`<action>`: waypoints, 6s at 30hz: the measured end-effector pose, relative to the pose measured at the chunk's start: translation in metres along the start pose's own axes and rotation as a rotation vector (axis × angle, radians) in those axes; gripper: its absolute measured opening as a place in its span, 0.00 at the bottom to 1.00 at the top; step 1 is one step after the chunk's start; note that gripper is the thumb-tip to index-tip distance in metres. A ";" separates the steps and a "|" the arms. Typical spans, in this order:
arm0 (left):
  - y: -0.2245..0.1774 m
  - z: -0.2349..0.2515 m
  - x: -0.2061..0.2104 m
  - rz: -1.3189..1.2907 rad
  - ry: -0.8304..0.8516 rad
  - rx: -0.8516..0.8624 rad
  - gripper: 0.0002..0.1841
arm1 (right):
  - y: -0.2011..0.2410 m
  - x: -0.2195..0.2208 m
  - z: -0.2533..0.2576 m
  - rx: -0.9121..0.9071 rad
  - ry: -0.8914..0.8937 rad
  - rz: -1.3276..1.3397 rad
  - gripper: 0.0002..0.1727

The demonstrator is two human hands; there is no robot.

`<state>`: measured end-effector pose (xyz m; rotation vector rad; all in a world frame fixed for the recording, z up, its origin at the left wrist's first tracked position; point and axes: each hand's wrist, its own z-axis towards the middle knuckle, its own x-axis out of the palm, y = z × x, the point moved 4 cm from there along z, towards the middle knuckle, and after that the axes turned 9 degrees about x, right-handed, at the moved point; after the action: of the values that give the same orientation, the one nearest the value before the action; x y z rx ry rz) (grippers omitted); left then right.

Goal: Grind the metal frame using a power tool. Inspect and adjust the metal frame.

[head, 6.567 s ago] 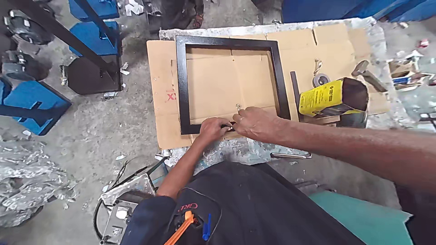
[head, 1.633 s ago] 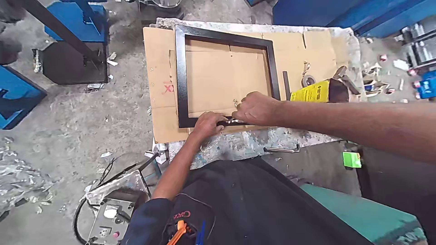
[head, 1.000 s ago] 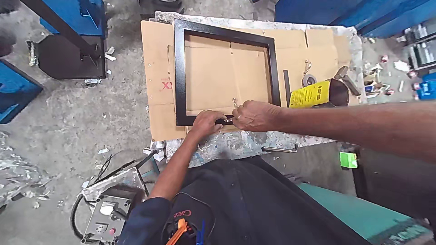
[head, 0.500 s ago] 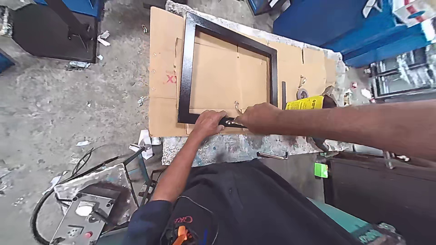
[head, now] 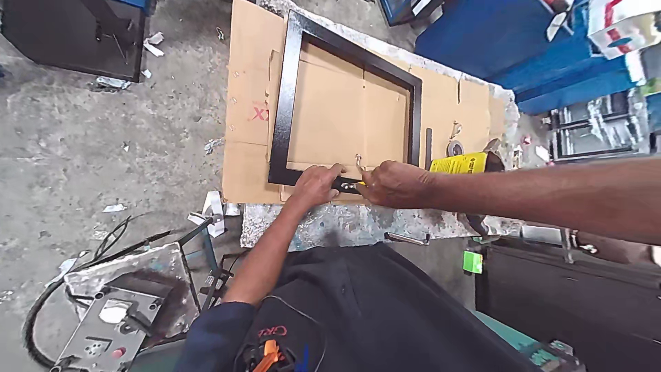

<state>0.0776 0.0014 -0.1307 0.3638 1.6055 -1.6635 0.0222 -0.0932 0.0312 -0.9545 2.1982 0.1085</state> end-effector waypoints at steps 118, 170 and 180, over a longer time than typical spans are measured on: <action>-0.014 0.072 0.033 -0.248 0.438 -0.494 0.22 | -0.021 0.067 -0.071 0.388 -0.139 0.295 0.10; -0.022 0.072 0.024 -0.194 0.465 -0.439 0.25 | -0.018 0.064 -0.049 0.224 0.131 0.237 0.10; -0.018 0.073 0.030 -0.193 0.459 -0.436 0.28 | -0.063 0.100 -0.035 0.637 0.493 1.039 0.17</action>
<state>0.0676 -0.0787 -0.1264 0.3907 2.3510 -1.3688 -0.0027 -0.2103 0.0039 0.6122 2.6846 -0.3647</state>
